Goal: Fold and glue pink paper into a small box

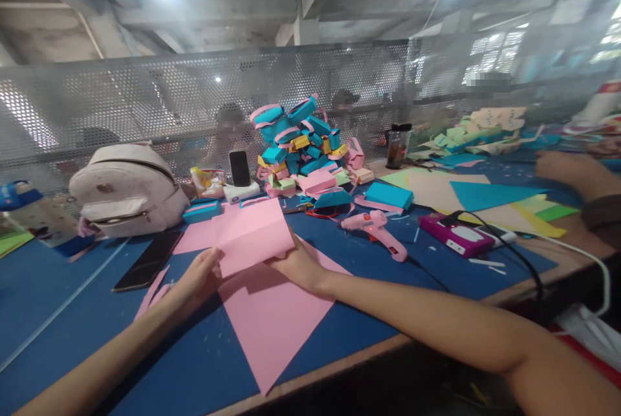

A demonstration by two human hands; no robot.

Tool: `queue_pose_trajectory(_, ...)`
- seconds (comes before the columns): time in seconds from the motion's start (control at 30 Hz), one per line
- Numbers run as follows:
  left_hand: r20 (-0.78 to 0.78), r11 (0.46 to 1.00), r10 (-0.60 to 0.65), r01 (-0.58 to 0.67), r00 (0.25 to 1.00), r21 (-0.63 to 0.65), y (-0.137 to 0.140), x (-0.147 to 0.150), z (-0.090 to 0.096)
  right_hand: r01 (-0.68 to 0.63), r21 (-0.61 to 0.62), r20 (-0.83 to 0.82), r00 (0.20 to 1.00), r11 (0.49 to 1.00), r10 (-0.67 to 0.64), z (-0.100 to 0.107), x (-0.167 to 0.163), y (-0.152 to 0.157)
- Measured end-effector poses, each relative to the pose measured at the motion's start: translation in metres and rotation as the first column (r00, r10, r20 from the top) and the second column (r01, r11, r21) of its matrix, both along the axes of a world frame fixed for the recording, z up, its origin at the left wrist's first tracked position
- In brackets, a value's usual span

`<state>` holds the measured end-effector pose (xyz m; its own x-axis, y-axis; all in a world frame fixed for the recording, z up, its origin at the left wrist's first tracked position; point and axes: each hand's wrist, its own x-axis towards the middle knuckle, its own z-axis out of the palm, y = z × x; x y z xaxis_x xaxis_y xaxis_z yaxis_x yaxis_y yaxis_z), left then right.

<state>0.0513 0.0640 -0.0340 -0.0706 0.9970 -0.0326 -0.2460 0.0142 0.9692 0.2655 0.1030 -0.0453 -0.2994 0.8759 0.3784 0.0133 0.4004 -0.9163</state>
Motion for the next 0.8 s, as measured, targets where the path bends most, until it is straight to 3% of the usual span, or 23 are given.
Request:
queue_pose_trajectory(0.13,0.023,0.993,-0.121,0.121,0.992,0.013,-0.0046,0.0017,0.0029,0.019,-0.06,0.104,0.995,0.998,-0.012,-0.0031,0.0033,0.0018)
queue_pose_trajectory(0.4,0.058,0.948,-0.317,0.314,0.947,0.049,-0.0085,0.0074,0.0077,0.03,-0.062,0.117,0.993,0.998,-0.022,-0.0037,0.0029,0.005)
queue_pose_trajectory(0.7,-0.02,0.932,-0.354,0.355,0.935,0.077,-0.0078,0.0046,0.0074,0.046,-0.045,0.183,0.982,0.998,-0.037,-0.0035,0.0064,0.0011)
queue_pose_trajectory(0.8,-0.001,0.955,-0.287,0.287,0.958,0.07,-0.0071,0.0054,0.0078,0.035,-0.033,0.202,0.979,0.999,-0.028,-0.0083,0.0076,0.0038)
